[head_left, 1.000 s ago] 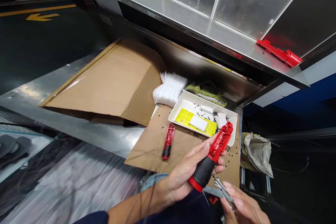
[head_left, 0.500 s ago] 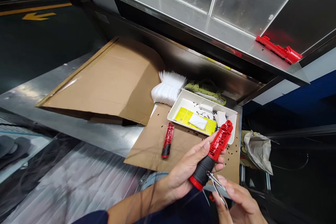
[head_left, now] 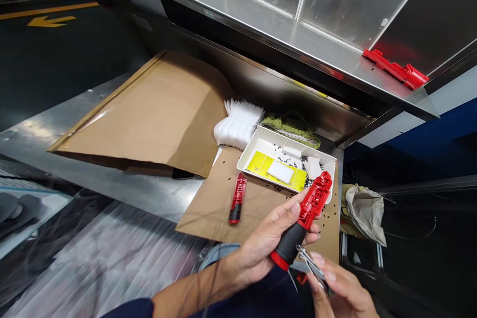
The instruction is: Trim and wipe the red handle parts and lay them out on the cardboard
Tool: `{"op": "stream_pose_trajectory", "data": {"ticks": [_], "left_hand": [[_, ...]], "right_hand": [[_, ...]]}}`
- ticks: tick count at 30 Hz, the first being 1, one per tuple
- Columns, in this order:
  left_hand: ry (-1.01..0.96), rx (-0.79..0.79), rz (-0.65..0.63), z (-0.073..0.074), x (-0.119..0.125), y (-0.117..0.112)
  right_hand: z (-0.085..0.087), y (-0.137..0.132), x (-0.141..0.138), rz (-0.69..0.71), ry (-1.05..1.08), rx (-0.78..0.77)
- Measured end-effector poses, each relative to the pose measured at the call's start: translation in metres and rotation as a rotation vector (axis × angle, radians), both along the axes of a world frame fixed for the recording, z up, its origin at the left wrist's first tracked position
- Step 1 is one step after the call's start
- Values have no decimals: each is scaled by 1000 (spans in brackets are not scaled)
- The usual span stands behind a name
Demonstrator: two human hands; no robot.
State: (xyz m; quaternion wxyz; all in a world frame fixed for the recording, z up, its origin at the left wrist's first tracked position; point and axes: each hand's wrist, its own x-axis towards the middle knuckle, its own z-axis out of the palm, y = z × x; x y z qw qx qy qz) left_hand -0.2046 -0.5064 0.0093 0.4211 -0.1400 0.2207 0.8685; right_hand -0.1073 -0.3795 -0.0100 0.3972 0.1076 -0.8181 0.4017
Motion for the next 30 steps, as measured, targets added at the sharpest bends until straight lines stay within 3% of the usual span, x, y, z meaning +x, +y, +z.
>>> {"op": "stream_pose_trajectory", "data": {"ticks": [6, 11, 24, 30], "left_hand": [[35, 21, 13, 3, -1, 3], [31, 19, -15, 5, -2, 3], [62, -20, -18, -1, 0, 4], [95, -5, -34, 0, 0, 4]], "right_hand": [[4, -8, -1, -149, 48, -96], [-2, -12, -4, -102, 46, -15], [1, -12, -3, -138, 22, -13], [-1, -6, 2, -133, 53, -147]]}}
